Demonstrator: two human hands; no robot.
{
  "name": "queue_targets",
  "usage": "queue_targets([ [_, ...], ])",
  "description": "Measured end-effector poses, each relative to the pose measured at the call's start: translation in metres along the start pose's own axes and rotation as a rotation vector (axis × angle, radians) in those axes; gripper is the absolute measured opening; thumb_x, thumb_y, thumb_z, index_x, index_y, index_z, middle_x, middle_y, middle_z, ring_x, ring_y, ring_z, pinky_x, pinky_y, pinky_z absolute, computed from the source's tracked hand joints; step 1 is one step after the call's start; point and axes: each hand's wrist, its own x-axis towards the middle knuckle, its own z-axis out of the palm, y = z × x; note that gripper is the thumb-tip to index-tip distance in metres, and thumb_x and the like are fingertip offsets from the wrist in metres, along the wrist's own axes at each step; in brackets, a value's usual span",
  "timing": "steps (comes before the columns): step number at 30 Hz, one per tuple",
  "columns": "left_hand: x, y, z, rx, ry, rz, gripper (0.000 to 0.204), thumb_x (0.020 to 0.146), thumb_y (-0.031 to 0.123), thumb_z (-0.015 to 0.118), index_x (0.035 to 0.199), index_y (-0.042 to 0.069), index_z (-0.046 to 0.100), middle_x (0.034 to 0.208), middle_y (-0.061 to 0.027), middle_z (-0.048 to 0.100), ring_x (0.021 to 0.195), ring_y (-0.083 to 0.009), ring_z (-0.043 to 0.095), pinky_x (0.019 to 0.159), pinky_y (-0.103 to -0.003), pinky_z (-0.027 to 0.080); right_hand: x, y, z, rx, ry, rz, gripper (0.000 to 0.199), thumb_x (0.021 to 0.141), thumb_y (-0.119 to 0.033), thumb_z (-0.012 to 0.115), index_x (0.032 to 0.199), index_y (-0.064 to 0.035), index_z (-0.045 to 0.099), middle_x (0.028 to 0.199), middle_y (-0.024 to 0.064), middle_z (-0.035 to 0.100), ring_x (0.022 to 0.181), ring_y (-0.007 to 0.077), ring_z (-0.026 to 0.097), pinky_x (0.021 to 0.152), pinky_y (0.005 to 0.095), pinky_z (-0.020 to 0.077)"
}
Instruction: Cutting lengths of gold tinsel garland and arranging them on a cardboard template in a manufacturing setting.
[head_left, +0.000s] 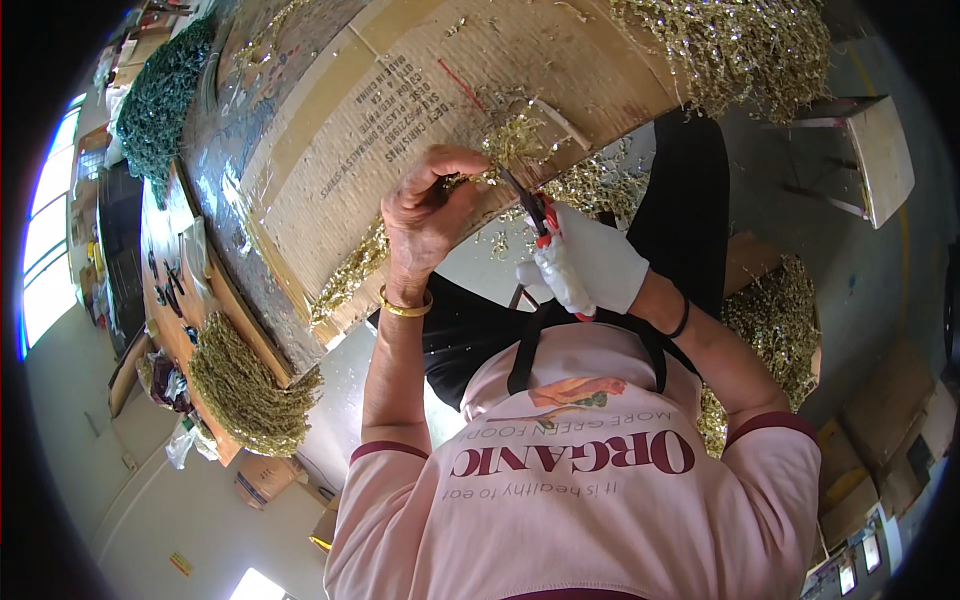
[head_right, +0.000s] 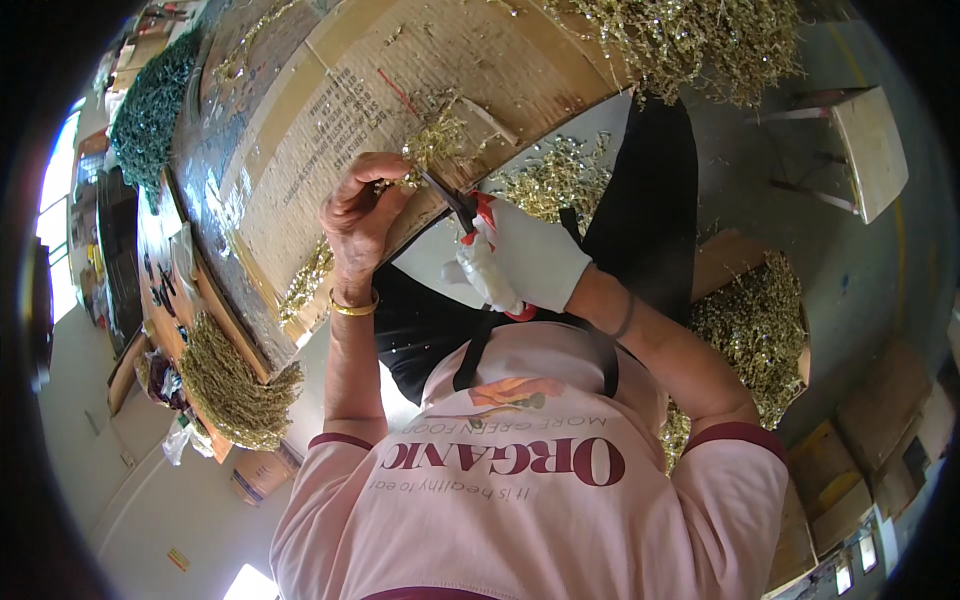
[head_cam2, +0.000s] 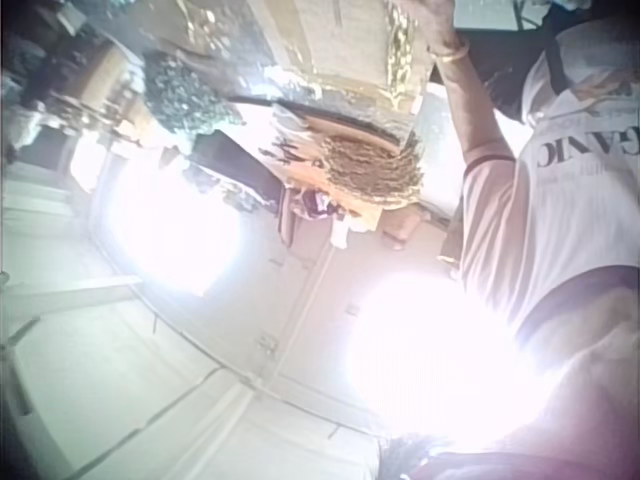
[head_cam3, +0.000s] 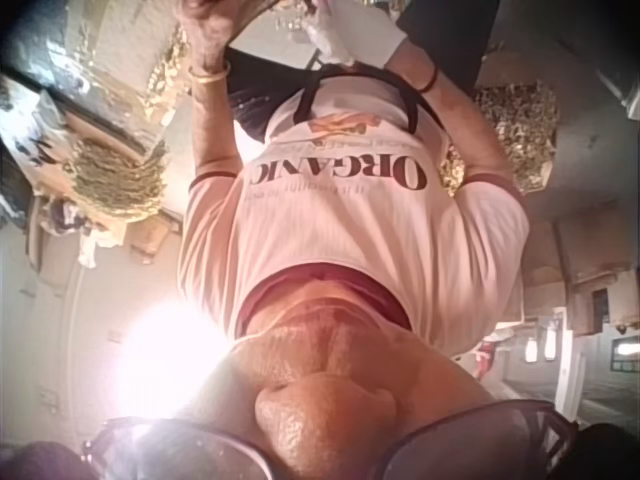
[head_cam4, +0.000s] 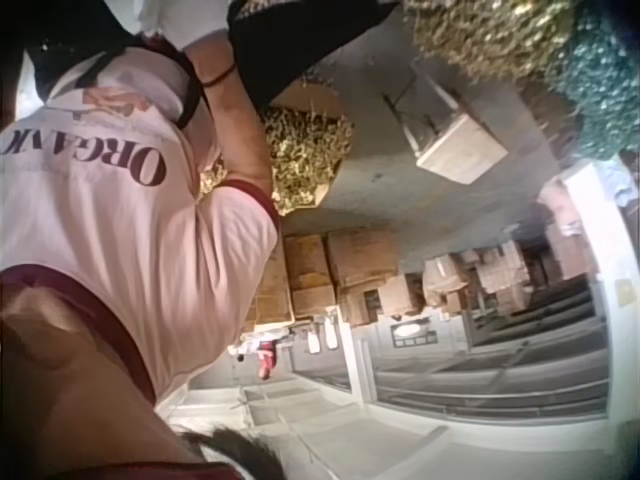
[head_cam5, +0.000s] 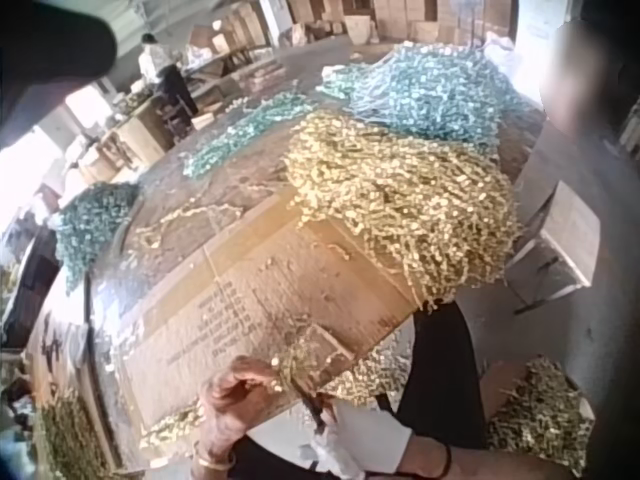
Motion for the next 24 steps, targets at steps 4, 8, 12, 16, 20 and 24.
queue_targets([
  [4,0.001,0.004,0.000,0.005,0.002,-0.040,0.029,0.070,-0.018,0.056,0.093,-0.001,0.061,0.096,-0.0075,0.060,0.090,-0.0146,0.057,0.080,-0.025,0.044,0.002,0.005,0.001,-0.082,0.016,-0.001,0.041,0.079,-0.025,0.062,0.108,-0.0011,0.045,0.091,0.0138,0.057,0.079,0.0289,0.059,0.067,0.0342,0.0477],
  [8,0.002,0.003,0.001,0.014,-0.011,-0.041,0.028,0.070,-0.017,0.057,0.092,0.000,0.061,0.096,-0.0068,0.060,0.089,-0.0133,0.056,0.078,-0.023,0.044,0.002,0.031,0.018,0.015,-0.017,0.092,0.031,0.083,-0.020,0.058,0.105,-0.0028,0.047,0.085,0.0077,0.057,0.073,0.0206,0.058,0.064,0.0297,0.0476],
  [12,0.001,0.004,0.002,0.044,-0.016,-0.037,0.026,0.071,-0.016,0.058,0.092,0.000,0.061,0.095,-0.0065,0.060,0.087,-0.0121,0.056,0.075,-0.022,0.044,0.003,0.045,0.029,0.313,0.114,0.116,0.027,0.080,-0.032,0.056,0.087,-0.0067,0.055,0.071,0.0144,0.060,0.067,0.0331,0.061,0.059,0.0402,0.0481],
  [16,-0.001,0.001,0.001,0.073,-0.018,-0.049,0.025,0.072,-0.014,0.058,0.091,0.000,0.062,0.095,-0.0065,0.060,0.085,-0.0116,0.056,0.074,-0.022,0.044,-0.007,0.034,0.022,0.364,-0.038,0.058,0.020,0.089,-0.015,0.051,0.104,-0.0011,0.048,0.078,0.0051,0.057,0.062,0.0108,0.054,0.058,0.0216,0.0461],
  [20,0.000,0.003,0.002,0.084,-0.034,-0.029,0.024,0.072,-0.014,0.058,0.091,0.000,0.062,0.094,-0.0063,0.060,0.084,-0.0112,0.056,0.073,-0.021,0.044,-0.005,0.035,0.022,0.440,-0.062,0.067,0.026,0.089,-0.021,0.053,0.106,-0.0013,0.048,0.082,0.0056,0.059,0.064,0.0071,0.053,0.057,0.0192,0.0445],
  [24,0.000,0.001,0.001,0.085,-0.049,-0.016,0.023,0.072,-0.014,0.057,0.090,0.000,0.062,0.094,-0.0063,0.061,0.084,-0.0115,0.057,0.073,-0.021,0.044,-0.008,0.033,0.029,1.091,-0.058,0.042,0.027,0.090,-0.021,0.053,0.107,-0.0013,0.048,0.080,0.0037,0.057,0.062,0.0064,0.052,0.055,0.0195,0.0443],
])
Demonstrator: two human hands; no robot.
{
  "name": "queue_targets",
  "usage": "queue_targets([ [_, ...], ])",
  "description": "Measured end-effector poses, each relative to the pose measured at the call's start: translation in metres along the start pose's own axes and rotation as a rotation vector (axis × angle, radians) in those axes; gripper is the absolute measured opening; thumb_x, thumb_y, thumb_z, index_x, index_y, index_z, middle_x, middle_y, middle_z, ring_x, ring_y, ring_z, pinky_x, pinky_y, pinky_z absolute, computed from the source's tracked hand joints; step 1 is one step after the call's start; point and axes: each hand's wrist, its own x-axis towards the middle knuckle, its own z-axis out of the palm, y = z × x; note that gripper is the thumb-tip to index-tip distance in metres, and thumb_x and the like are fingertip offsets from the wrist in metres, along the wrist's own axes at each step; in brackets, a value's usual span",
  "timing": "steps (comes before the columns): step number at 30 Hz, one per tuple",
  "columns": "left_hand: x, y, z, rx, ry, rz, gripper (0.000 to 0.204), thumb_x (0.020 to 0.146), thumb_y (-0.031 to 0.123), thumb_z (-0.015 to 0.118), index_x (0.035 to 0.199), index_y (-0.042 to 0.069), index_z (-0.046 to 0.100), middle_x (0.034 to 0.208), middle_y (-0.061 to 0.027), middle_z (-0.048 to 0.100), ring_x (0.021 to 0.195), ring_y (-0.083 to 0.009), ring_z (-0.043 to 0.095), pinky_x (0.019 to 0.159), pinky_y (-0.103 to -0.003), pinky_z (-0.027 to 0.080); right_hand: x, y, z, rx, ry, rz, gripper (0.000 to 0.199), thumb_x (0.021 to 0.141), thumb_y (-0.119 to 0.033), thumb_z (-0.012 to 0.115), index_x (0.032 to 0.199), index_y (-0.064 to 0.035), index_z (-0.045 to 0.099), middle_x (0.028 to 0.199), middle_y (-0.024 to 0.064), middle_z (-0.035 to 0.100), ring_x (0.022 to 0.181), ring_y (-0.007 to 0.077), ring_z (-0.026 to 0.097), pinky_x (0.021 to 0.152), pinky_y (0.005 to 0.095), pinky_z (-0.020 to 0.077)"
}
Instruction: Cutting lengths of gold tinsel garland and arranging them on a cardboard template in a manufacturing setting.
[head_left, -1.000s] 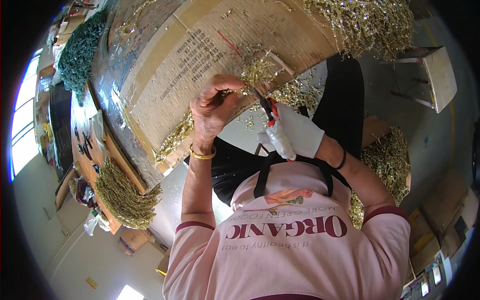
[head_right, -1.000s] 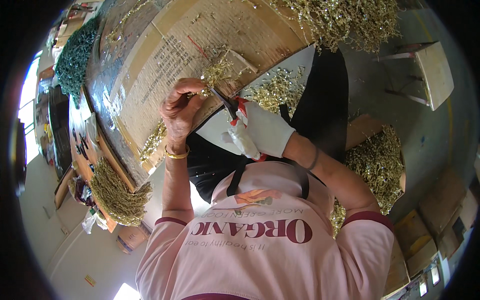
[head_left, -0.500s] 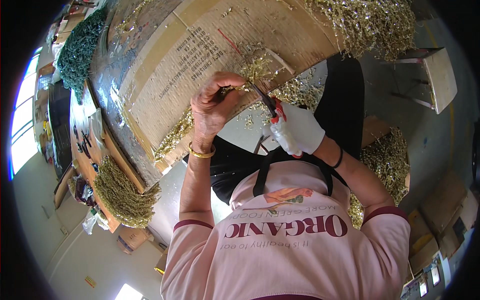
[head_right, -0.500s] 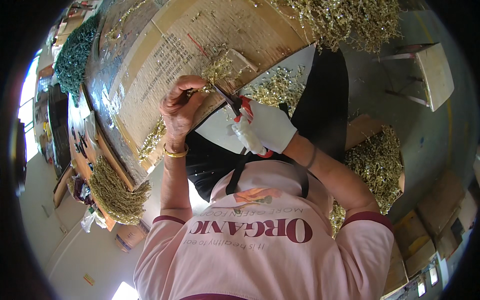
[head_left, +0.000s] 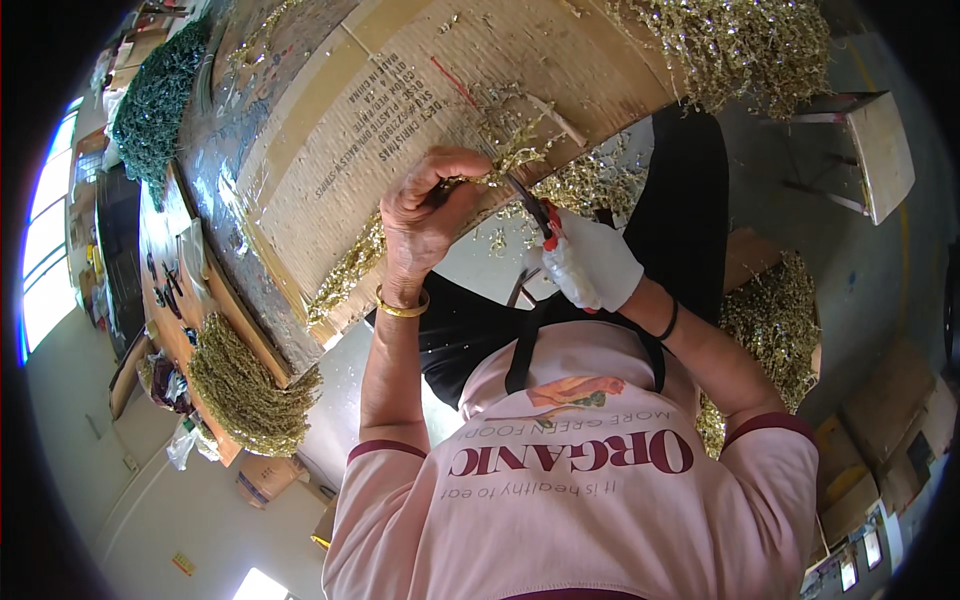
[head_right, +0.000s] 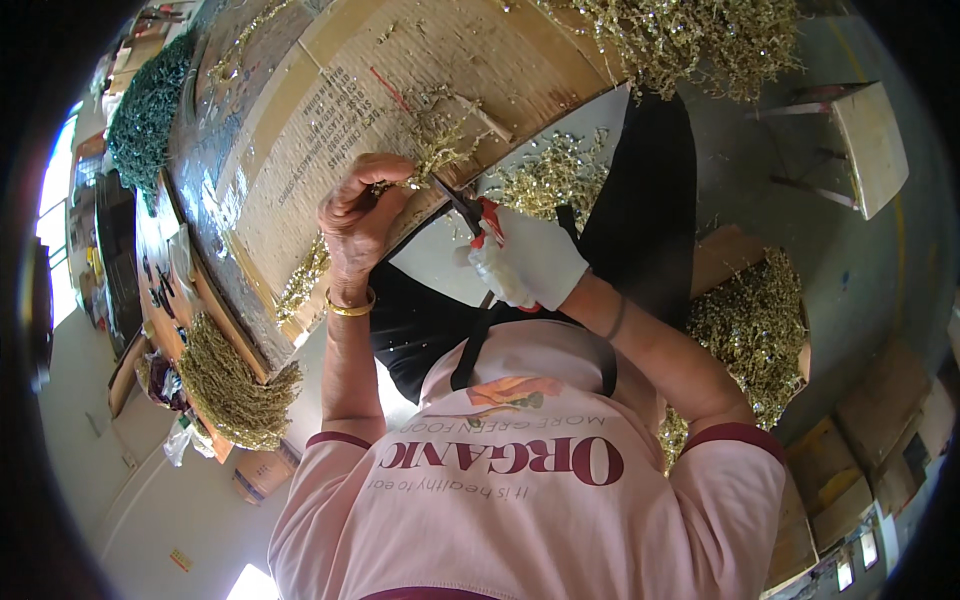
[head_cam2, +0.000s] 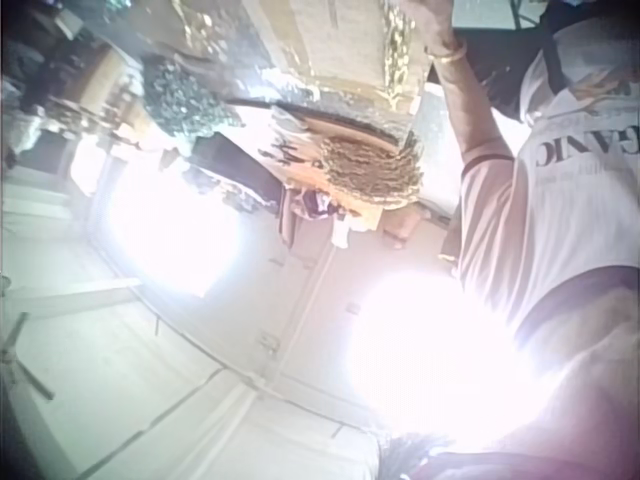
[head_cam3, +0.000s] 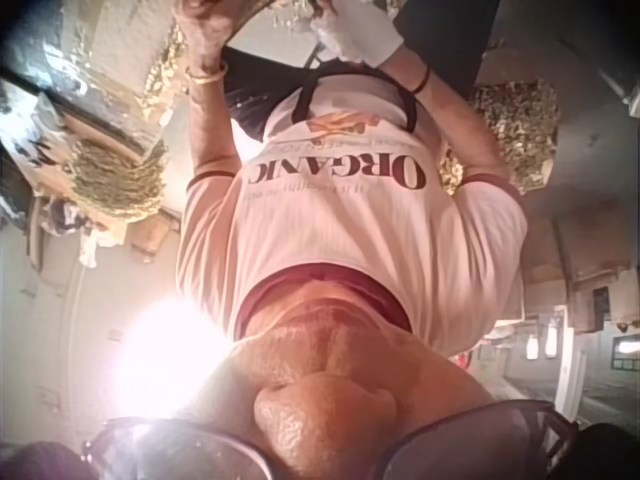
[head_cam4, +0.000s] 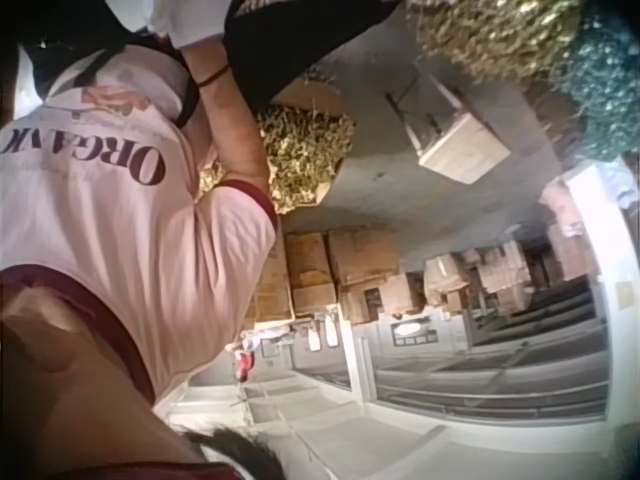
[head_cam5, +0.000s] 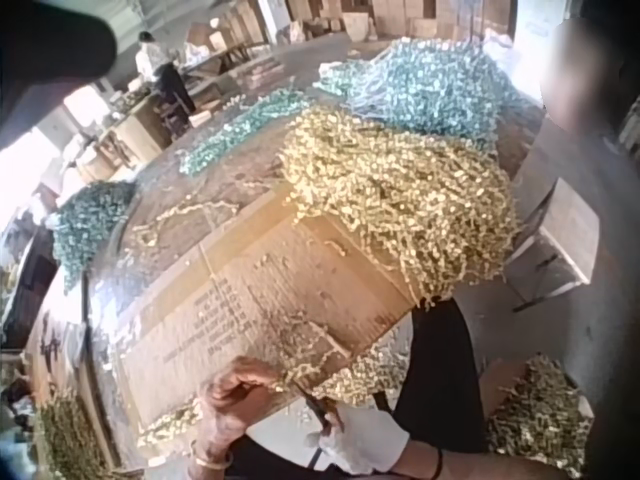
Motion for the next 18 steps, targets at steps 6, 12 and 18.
queue_targets([
  [6,0.000,-0.002,-0.001,0.021,-0.009,0.014,0.023,0.072,-0.013,0.058,0.090,0.001,0.062,0.093,-0.0066,0.062,0.085,-0.0126,0.058,0.073,-0.022,0.045,0.002,-0.012,0.003,-0.885,0.065,-0.144,0.028,0.091,-0.026,0.050,0.106,-0.0024,0.048,0.079,0.0062,0.056,0.063,0.0146,0.055,0.055,0.0283,0.0456],
  [12,0.002,0.002,-0.001,0.041,-0.015,0.016,0.023,0.072,-0.013,0.061,0.090,0.001,0.063,0.092,-0.0061,0.062,0.085,-0.0128,0.058,0.073,-0.022,0.045,0.004,-0.010,-0.003,-1.065,0.089,-0.352,0.038,0.089,-0.039,0.048,0.100,-0.0026,0.050,0.073,0.0141,0.057,0.062,0.0306,0.056,0.055,0.0356,0.0447],
  [18,0.002,0.002,-0.001,0.056,-0.036,0.030,0.023,0.072,-0.013,0.060,0.089,0.002,0.063,0.092,-0.0061,0.063,0.085,-0.0133,0.059,0.074,-0.023,0.045,0.000,-0.009,0.000,-0.790,0.103,-0.131,0.046,0.088,-0.048,0.044,0.092,-0.0026,0.053,0.063,0.0110,0.057,0.056,0.0298,0.057,0.053,0.0372,0.0433],
])
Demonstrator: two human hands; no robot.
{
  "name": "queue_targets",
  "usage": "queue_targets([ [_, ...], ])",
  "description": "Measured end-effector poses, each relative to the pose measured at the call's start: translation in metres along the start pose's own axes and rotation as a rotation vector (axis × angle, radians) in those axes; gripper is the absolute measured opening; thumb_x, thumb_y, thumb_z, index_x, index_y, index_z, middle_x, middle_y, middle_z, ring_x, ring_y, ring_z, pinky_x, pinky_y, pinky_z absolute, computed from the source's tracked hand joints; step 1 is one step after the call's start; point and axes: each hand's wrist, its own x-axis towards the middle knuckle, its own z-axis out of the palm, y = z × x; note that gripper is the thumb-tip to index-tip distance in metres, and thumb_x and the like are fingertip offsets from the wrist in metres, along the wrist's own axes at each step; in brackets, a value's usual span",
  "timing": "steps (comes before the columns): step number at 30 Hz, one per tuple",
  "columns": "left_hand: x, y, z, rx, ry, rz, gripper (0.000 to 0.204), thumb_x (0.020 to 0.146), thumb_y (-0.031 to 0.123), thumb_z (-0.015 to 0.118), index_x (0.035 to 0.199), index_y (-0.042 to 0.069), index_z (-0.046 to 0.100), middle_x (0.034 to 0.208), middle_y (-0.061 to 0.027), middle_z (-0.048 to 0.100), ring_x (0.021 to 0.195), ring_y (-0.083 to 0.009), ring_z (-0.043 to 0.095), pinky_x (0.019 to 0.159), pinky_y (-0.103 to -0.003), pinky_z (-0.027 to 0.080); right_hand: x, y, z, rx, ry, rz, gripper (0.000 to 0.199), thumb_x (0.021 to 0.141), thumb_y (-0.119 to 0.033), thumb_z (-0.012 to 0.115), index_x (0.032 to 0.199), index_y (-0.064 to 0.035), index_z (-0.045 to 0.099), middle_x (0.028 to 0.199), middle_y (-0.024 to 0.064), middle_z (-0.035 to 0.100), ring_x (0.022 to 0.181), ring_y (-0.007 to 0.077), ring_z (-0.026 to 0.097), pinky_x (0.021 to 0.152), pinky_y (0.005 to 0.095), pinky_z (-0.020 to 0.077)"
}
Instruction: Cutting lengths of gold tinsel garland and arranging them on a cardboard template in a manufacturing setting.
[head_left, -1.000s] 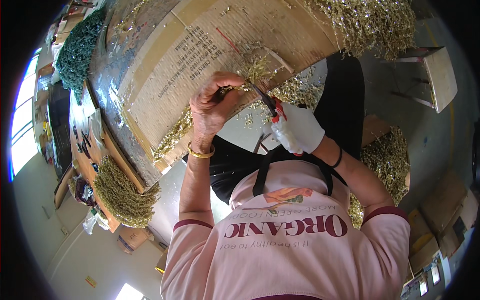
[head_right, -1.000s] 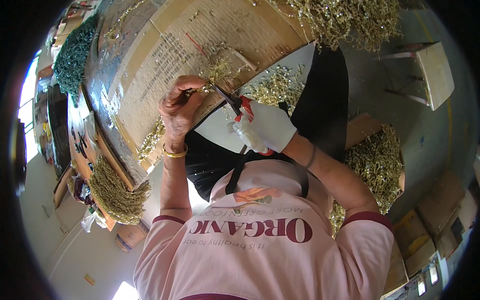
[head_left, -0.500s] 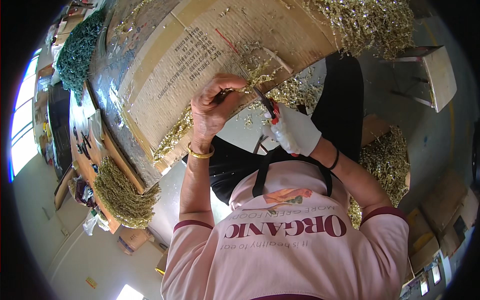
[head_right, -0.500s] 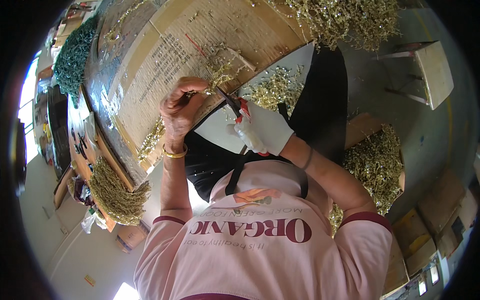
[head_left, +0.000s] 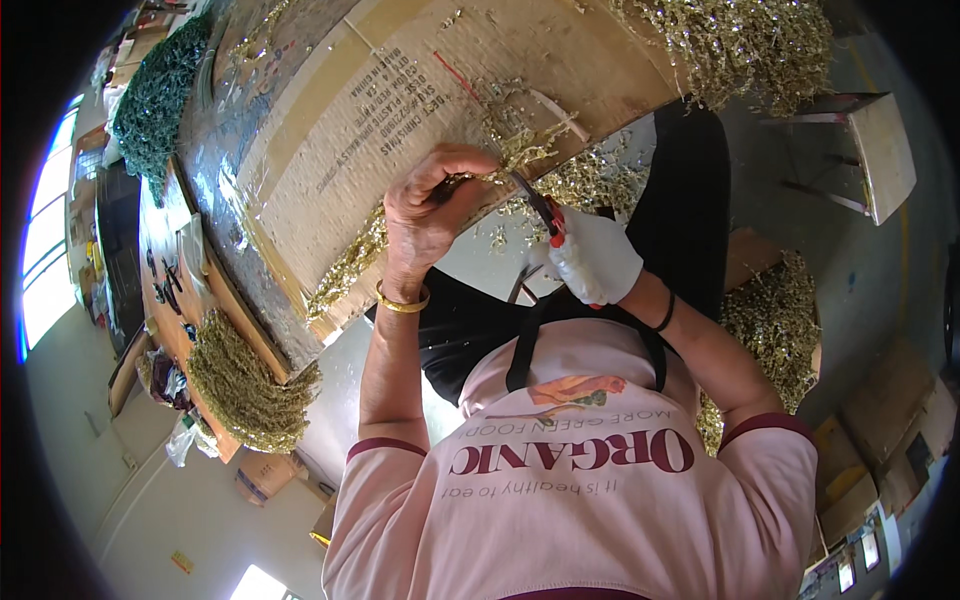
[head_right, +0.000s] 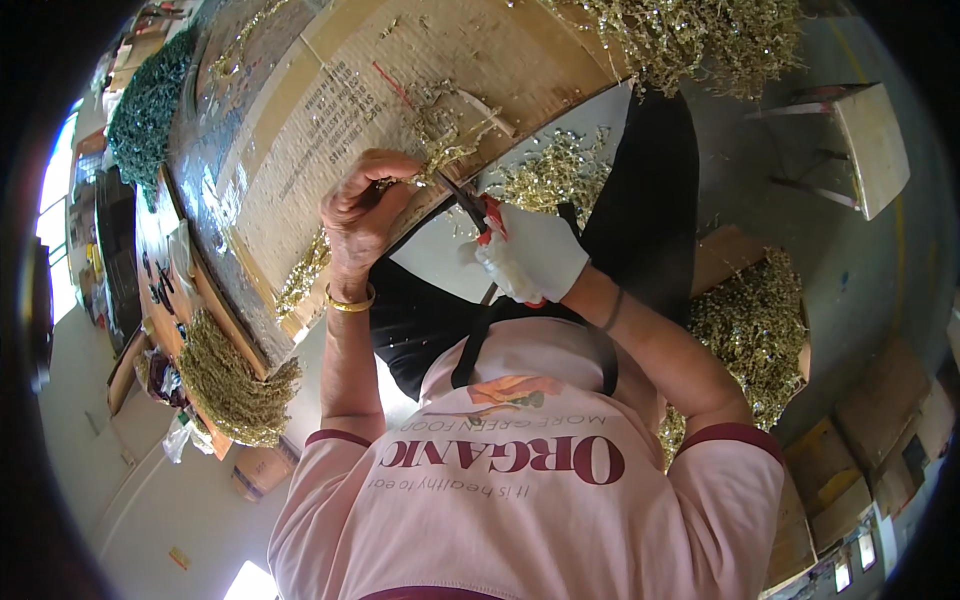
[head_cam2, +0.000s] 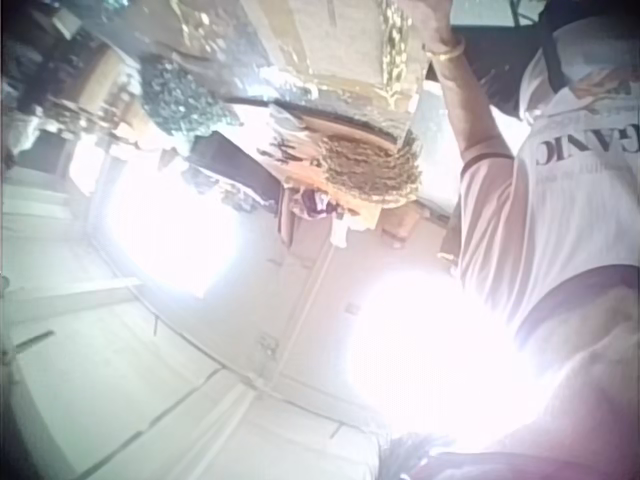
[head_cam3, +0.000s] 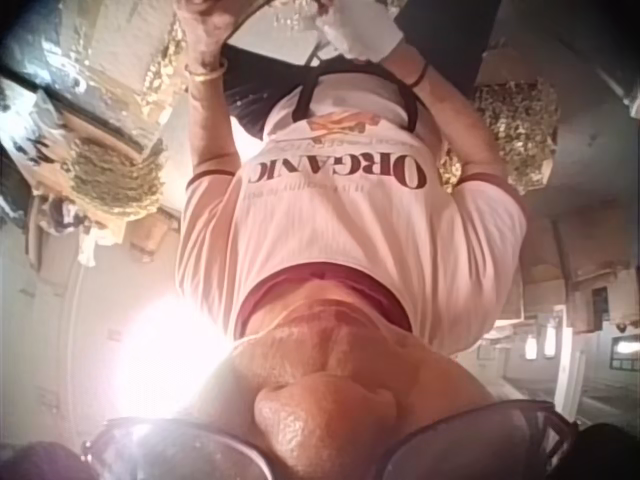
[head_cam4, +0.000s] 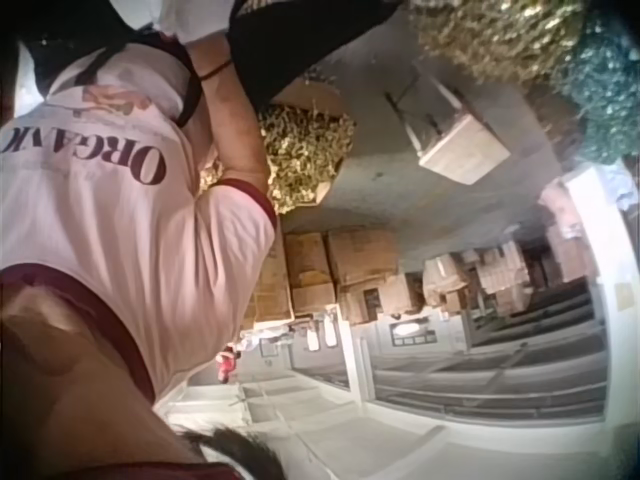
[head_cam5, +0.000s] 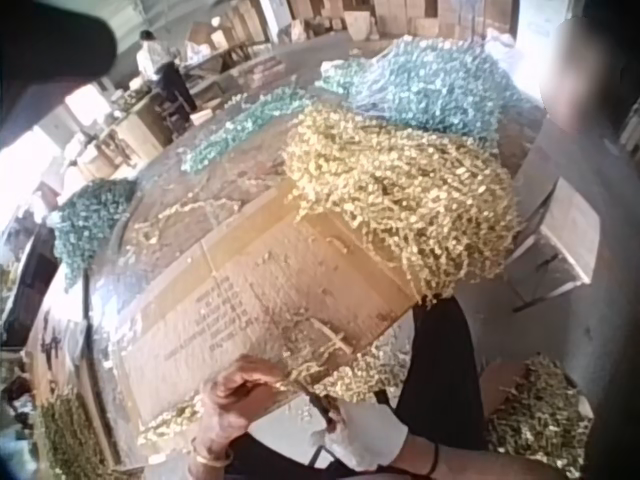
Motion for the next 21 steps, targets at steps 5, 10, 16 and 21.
queue_targets([
  [5,-0.001,-0.001,0.001,-0.024,0.017,-0.014,0.023,0.072,-0.013,0.060,0.089,0.002,0.063,0.092,-0.0061,0.063,0.085,-0.0133,0.059,0.074,-0.023,0.045,0.002,0.006,0.003,0.008,0.058,-0.052,0.055,0.088,-0.055,0.041,0.092,-0.0019,0.054,0.064,0.0070,0.058,0.053,0.0210,0.056,0.051,0.0313,0.0433],
  [10,-0.001,-0.001,0.001,-0.024,0.019,-0.011,0.024,0.071,-0.014,0.059,0.089,0.002,0.063,0.093,-0.0060,0.063,0.084,-0.0130,0.059,0.074,-0.022,0.045,0.001,0.013,-0.008,0.125,-0.002,0.084,0.039,0.090,-0.039,0.049,0.100,-0.0011,0.053,0.068,0.0046,0.058,0.055,0.0163,0.055,0.054,0.0275,0.0436],
  [16,-0.003,-0.006,0.001,-0.055,0.061,0.010,0.025,0.071,-0.015,0.055,0.089,0.001,0.062,0.093,-0.0075,0.062,0.085,-0.0141,0.059,0.075,-0.023,0.045,-0.004,0.002,-0.001,-0.152,-0.068,-0.265,0.034,0.094,-0.033,0.041,0.109,-0.0028,0.049,0.074,0.0039,0.058,0.065,0.0152,0.056,0.063,0.0274,0.0437],
  [21,-0.003,-0.003,0.003,-0.054,0.056,0.009,0.025,0.071,-0.016,0.054,0.089,0.000,0.062,0.094,-0.0085,0.062,0.088,-0.0150,0.059,0.077,-0.025,0.045,0.003,-0.014,-0.002,-0.096,-0.124,-0.051,0.032,0.091,-0.031,0.046,0.108,-0.0040,0.047,0.073,0.0065,0.059,0.065,0.0198,0.058,0.062,0.0310,0.0441],
])
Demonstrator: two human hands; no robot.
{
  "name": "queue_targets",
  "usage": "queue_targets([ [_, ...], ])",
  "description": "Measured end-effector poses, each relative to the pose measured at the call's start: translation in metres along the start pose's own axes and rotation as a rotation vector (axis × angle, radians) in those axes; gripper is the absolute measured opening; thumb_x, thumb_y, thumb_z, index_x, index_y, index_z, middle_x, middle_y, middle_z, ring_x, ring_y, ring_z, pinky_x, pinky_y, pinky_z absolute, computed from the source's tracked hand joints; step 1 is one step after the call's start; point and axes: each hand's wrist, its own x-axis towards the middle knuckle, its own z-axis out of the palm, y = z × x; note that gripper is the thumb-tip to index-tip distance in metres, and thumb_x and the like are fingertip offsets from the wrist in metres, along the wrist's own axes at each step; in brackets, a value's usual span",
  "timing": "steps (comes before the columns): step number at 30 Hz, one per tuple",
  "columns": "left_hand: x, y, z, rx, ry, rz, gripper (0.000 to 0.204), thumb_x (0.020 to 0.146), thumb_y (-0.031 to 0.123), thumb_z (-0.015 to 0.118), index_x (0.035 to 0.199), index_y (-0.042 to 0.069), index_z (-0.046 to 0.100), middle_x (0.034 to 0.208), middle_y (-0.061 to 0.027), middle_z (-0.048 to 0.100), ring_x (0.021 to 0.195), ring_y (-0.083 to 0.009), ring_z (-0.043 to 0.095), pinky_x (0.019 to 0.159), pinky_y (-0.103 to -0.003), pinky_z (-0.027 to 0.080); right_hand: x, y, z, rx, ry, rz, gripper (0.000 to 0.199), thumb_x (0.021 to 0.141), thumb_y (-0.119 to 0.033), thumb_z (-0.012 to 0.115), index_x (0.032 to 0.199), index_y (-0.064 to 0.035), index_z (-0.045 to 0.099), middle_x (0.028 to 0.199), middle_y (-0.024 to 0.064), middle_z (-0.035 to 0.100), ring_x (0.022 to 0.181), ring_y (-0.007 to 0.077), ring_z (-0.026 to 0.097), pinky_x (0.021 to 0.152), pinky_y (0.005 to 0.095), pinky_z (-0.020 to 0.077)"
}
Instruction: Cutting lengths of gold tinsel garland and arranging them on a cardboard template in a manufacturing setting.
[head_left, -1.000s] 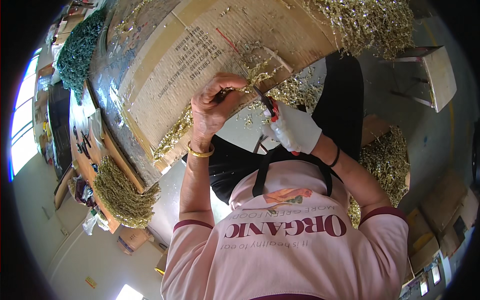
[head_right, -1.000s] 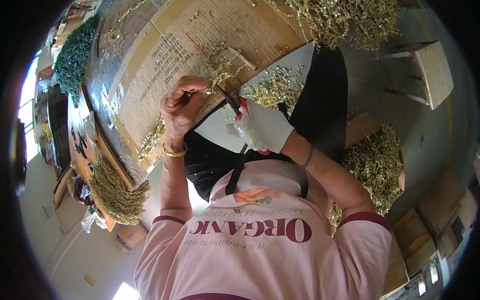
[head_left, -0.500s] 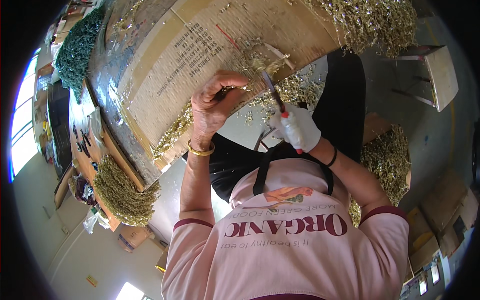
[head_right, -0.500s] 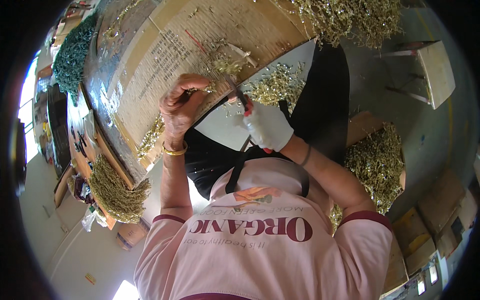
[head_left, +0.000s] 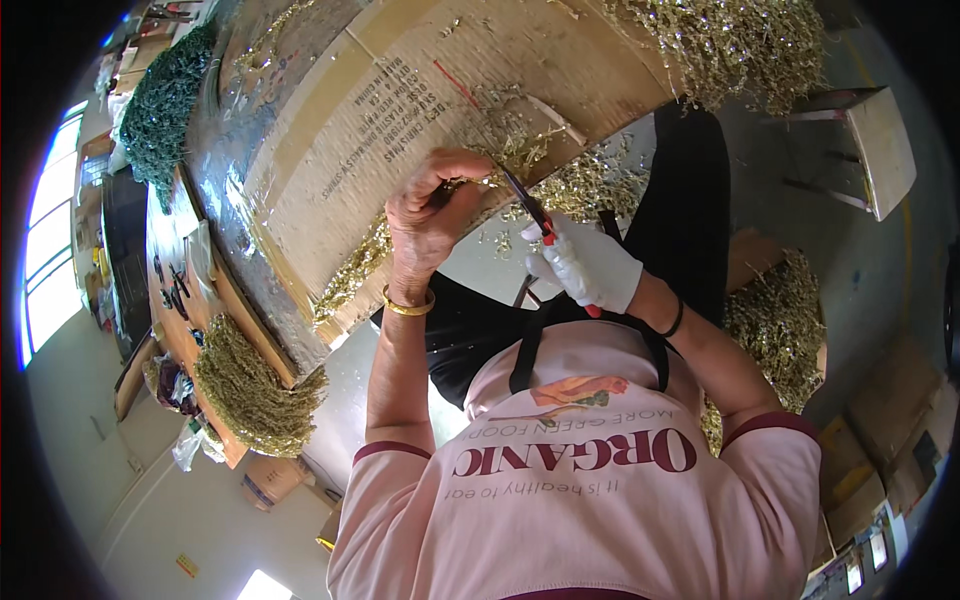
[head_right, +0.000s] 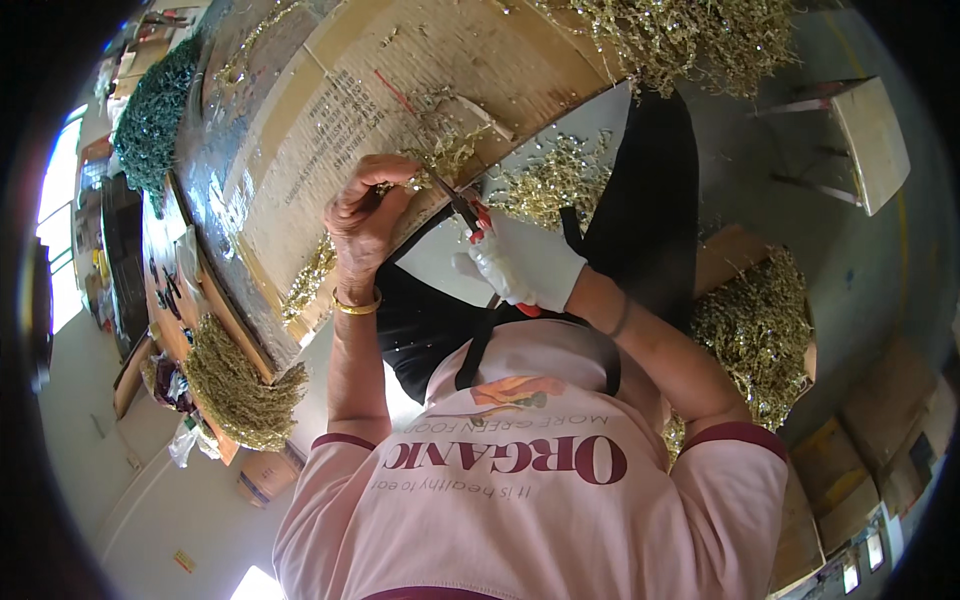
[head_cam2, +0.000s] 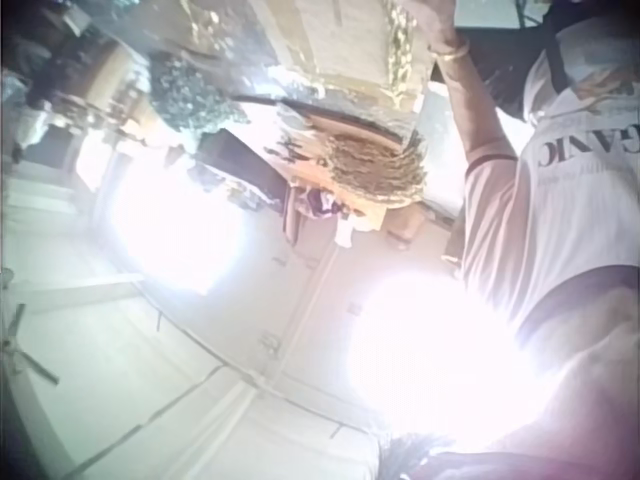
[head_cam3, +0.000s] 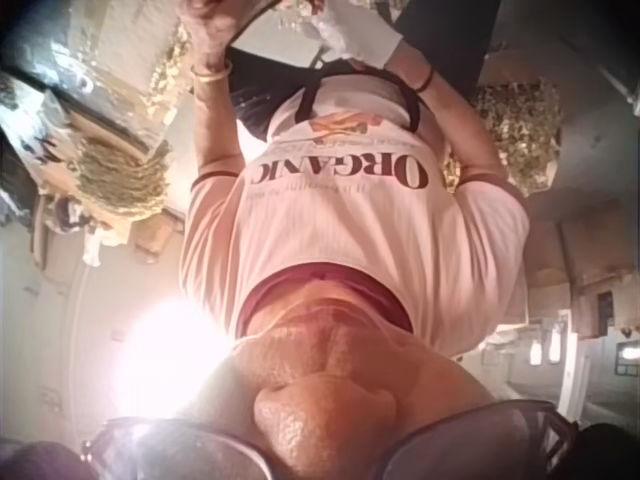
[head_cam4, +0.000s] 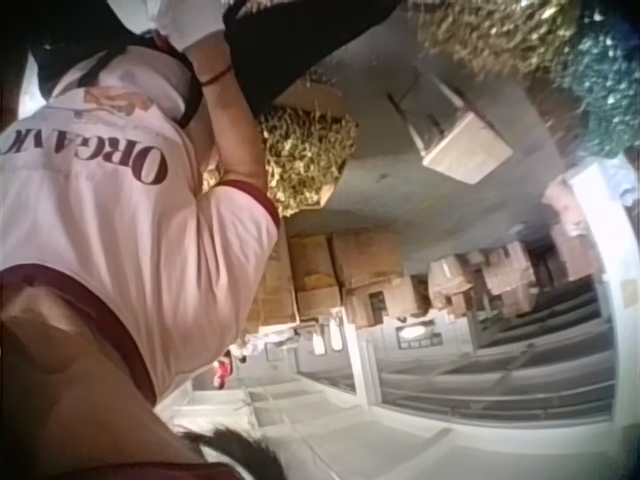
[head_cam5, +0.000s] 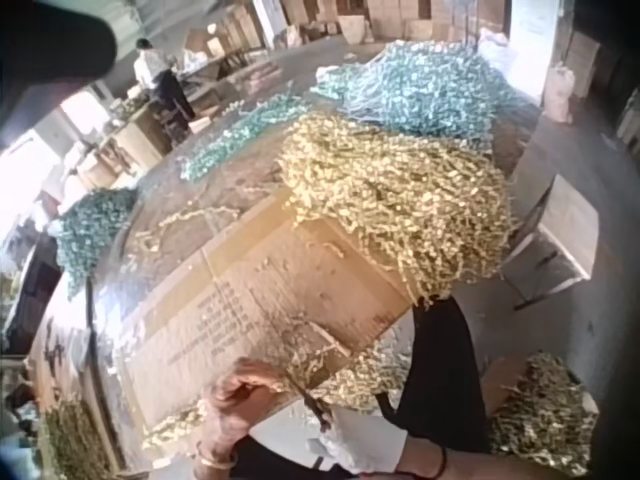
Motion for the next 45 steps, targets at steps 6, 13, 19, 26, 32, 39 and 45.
queue_targets([
  [6,0.001,0.002,-0.001,0.002,-0.004,-0.032,0.024,0.072,-0.015,0.054,0.089,0.000,0.062,0.093,-0.0083,0.062,0.089,-0.0155,0.059,0.079,-0.025,0.045,0.008,-0.016,-0.001,-0.220,0.082,0.087,0.034,0.085,-0.031,0.054,0.103,-0.0036,0.046,0.069,0.0136,0.058,0.061,0.0310,0.058,0.056,0.0383,0.0452],
  [13,0.002,0.000,-0.003,0.025,-0.013,-0.009,0.026,0.071,-0.016,0.055,0.091,0.000,0.062,0.093,-0.0082,0.062,0.089,-0.0149,0.058,0.079,-0.025,0.045,0.012,-0.008,0.003,-0.136,0.208,0.083,0.042,0.085,-0.044,0.054,0.092,-0.0026,0.052,0.062,0.0087,0.053,0.053,0.0255,0.054,0.049,0.0347,0.0403],
  [19,0.001,-0.003,0.002,-0.185,0.112,-0.111,0.021,0.081,-0.005,0.061,0.101,0.000,0.058,0.097,-0.0048,0.063,0.089,-0.0093,0.057,0.080,-0.022,0.046,0.004,-0.023,-0.022,0.694,0.365,0.015,0.044,0.089,-0.043,0.049,0.100,-0.0009,0.056,0.058,-0.0043,0.041,0.048,0.0040,0.035,0.045,0.0205,0.0272],
  [26,0.001,0.000,0.005,-0.103,0.180,-0.185,0.017,0.084,0.001,0.061,0.100,0.001,0.059,0.096,-0.0035,0.063,0.087,-0.0080,0.057,0.077,-0.022,0.046,0.034,-0.056,-0.100,-0.678,0.613,0.097,0.027,0.083,-0.026,0.060,0.097,-0.0034,0.056,0.072,0.0108,0.061,0.063,0.0211,0.060,0.059,0.0317,0.0480],
  [32,0.007,0.002,0.013,0.072,0.142,-0.032,0.014,0.084,0.000,0.059,0.098,0.003,0.060,0.097,-0.0051,0.064,0.087,-0.0109,0.059,0.076,-0.024,0.047,0.076,-0.048,-0.145,-0.916,0.527,0.076,0.038,0.076,-0.031,0.062,0.105,-0.0076,0.056,0.096,0.0131,0.059,0.091,0.0333,0.057,0.077,0.0395,0.0474],
  [39,0.002,0.006,0.012,0.311,0.281,0.133,0.021,0.087,-0.003,0.051,0.105,0.003,0.059,0.102,-0.0087,0.063,0.094,-0.0165,0.060,0.081,-0.029,0.048,0.069,-0.082,-0.137,-0.921,0.523,-0.439,0.034,0.073,-0.028,0.067,0.099,-0.0062,0.062,0.098,0.0130,0.060,0.091,0.0297,0.057,0.081,0.0362,0.0456],
  [45,0.008,0.012,0.015,0.020,0.461,0.124,0.023,0.090,-0.004,0.044,0.108,0.000,0.058,0.105,-0.0097,0.062,0.100,-0.0181,0.058,0.089,-0.029,0.045,0.070,-0.052,-0.066,-1.036,0.329,-0.443,0.047,0.062,-0.035,0.074,0.099,-0.0085,0.061,0.113,0.0072,0.054,0.111,0.0230,0.048,0.096,0.0396,0.0354],
])
